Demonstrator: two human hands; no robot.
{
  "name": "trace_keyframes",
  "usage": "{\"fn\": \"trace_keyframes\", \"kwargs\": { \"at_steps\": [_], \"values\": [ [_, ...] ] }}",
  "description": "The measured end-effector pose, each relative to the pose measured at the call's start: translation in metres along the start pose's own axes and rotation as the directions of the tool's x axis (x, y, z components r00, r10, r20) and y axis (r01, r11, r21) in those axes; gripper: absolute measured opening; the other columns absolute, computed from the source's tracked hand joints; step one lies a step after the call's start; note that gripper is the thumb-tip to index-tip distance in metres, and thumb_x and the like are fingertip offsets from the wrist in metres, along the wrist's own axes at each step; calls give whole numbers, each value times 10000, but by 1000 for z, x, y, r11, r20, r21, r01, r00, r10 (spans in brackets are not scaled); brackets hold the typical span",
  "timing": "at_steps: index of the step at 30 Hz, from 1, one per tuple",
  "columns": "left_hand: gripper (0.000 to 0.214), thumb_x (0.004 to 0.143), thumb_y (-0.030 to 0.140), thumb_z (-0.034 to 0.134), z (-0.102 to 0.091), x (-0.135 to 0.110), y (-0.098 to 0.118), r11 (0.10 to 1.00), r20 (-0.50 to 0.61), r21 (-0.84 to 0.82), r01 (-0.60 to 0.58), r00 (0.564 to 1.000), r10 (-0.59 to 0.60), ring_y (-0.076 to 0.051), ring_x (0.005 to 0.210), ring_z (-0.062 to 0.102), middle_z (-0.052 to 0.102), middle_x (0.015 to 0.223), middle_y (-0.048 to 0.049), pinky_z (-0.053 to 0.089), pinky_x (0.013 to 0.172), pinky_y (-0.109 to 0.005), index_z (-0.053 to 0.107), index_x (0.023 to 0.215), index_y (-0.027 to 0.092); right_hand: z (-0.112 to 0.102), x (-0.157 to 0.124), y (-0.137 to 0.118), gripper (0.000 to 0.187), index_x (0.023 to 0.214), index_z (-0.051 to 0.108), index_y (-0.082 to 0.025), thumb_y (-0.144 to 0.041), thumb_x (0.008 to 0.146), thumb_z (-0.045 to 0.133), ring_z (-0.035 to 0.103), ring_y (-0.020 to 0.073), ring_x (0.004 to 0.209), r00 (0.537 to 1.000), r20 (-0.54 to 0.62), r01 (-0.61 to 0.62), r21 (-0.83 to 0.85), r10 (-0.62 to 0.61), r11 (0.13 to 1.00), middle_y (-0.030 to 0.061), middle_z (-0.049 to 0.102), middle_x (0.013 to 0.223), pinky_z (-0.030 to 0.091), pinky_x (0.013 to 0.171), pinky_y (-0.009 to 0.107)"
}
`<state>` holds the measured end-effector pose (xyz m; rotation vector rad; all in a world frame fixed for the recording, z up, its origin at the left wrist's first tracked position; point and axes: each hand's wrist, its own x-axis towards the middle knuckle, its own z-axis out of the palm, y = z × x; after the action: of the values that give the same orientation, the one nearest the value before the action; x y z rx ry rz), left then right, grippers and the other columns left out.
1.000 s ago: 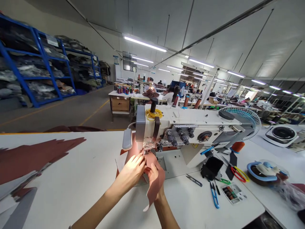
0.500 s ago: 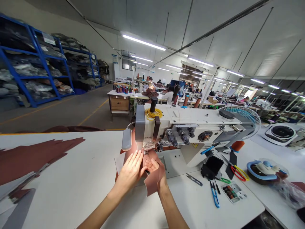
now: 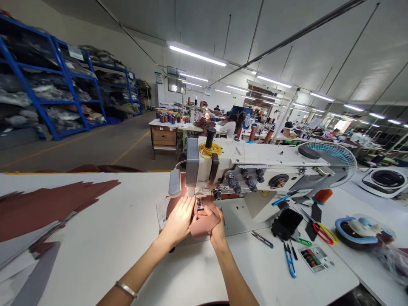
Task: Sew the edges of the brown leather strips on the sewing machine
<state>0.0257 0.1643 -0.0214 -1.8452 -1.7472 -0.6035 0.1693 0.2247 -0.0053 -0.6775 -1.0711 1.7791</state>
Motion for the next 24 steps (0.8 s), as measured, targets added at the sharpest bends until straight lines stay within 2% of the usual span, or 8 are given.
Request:
{"fn": "trace_keyframes", "kwargs": {
  "at_steps": [3,6,8,11,14,17,20,24],
  "values": [
    [622,810,122,403,-2,3,-4,999,34,-42,-24,999,26,-328,1348,443,523,1389,-200,438,1069,-496,329,1426,67,0,1,0,327,819,670,-162,-465,709,727,674,207,592,1000,-9,13,-31,-14,999,45,721,639,511,644,322],
    [623,784,64,374,-5,6,-7,998,49,-67,-13,999,16,-317,1336,456,541,1367,-188,455,1045,-496,365,1406,91,-3,1,4,329,811,660,-164,-482,734,701,644,180,570,1000,-6,25,-77,-26,997,31,703,621,488,626,297],
    [604,788,44,351,-6,7,-8,997,59,-73,-13,998,18,-307,1311,484,569,1331,-182,461,1036,-489,398,1388,96,-9,2,11,301,816,665,-176,-467,743,690,651,173,674,993,-96,53,-101,-62,994,33,722,723,487,660,277],
    [592,794,28,330,-9,7,-10,997,68,-72,-24,997,29,-289,1289,508,584,1315,-173,468,1030,-460,432,1374,89,-22,8,24,275,933,684,-206,-387,727,673,637,177,945,944,-312,83,-87,-106,993,35,729,1022,489,785,257],
    [557,837,40,309,-10,5,-15,996,91,-90,-2,996,10,-271,1310,492,569,1354,-146,462,1038,-445,461,1366,121,-32,24,32,347,1028,660,-232,-393,723,624,615,183,1044,929,-346,140,7,-129,990,26,706,1139,485,845,271],
    [500,895,98,295,-9,7,-26,983,120,-141,115,988,-99,-296,1321,476,524,1409,-168,445,1044,-490,477,1360,116,-32,51,32,357,979,640,-231,-447,694,640,644,175,938,939,-328,133,63,-106,989,12,730,1040,495,808,280],
    [509,905,125,299,-11,16,-38,945,162,-237,227,968,-192,-303,1263,529,548,1372,-204,443,1026,-525,438,1394,98,-25,79,31,322,804,618,-208,-439,596,700,644,175,727,960,-278,49,64,-30,997,-15,717,752,500,696,297],
    [417,947,174,322,-16,33,-42,945,188,-268,187,972,-139,-224,1126,620,675,1201,-121,518,932,-364,565,1286,167,-17,100,32,292,614,557,-201,-416,501,720,596,182,602,981,-192,-16,8,17,1000,-24,626,541,481,626,327]
  ]
}}
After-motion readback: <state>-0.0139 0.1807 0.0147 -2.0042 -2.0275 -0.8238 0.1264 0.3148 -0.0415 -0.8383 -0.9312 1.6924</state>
